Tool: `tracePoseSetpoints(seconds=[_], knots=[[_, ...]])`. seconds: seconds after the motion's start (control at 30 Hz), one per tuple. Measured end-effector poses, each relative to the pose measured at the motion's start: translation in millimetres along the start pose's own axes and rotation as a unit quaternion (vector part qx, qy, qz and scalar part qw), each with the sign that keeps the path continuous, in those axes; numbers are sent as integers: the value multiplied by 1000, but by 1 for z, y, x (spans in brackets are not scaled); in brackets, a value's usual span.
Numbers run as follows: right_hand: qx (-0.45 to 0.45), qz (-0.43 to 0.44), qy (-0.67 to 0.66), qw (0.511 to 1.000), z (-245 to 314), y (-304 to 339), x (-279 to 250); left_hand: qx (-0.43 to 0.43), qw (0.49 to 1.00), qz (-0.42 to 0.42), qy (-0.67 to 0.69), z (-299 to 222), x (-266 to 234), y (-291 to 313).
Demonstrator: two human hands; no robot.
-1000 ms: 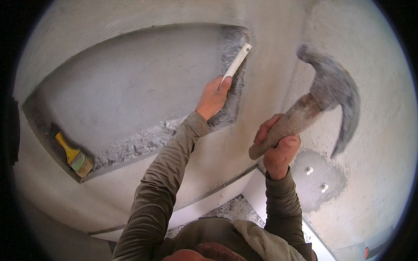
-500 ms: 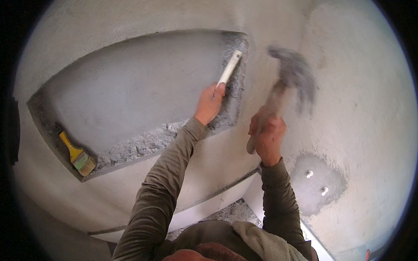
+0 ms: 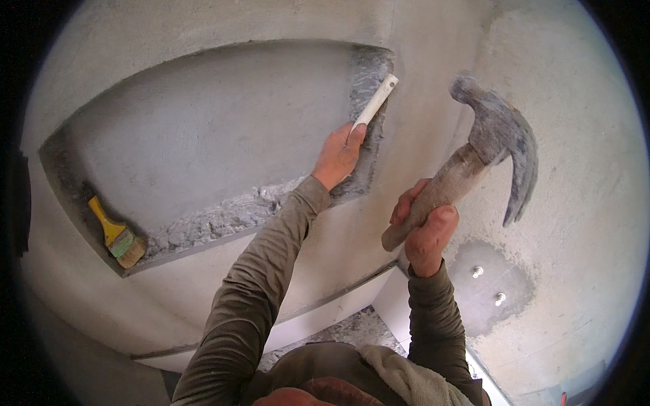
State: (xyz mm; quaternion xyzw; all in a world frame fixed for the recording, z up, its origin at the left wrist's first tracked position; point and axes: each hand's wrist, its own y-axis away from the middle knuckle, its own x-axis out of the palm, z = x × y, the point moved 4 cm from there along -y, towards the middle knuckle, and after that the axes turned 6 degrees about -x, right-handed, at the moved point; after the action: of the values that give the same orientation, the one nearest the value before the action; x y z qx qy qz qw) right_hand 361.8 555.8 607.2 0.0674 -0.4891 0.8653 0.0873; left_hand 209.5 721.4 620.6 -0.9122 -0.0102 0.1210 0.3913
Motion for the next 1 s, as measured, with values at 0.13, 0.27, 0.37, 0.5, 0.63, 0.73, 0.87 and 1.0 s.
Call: tracePoseSetpoints(seconds=[0.13,0.27,0.37,0.5,0.63,0.73,0.87,1.0], knots=[[-35,-35,-100,994,-12,-3,-1,-8,999,6,-43,1,1,-2],[-21,68,226,972,-83,-34,-7,-26,999,13,-39,-1,-1,-2],[44,75,193,977,-68,-32,-9,-36,999,21,-15,6,0,-2],[-60,-6,-25,998,-28,-21,-5,-16,999,24,-15,8,3,-4],[-221,48,332,916,-60,-30,-5,-36,999,22,-16,1,4,-2],[55,69,205,975,-73,-34,-6,-47,999,10,-20,7,-1,0],[10,-14,36,999,-37,-25,-4,-45,999,2,-14,7,4,-2],[-101,-4,74,992,-66,-30,-10,-21,1000,-3,-15,-1,11,-3]])
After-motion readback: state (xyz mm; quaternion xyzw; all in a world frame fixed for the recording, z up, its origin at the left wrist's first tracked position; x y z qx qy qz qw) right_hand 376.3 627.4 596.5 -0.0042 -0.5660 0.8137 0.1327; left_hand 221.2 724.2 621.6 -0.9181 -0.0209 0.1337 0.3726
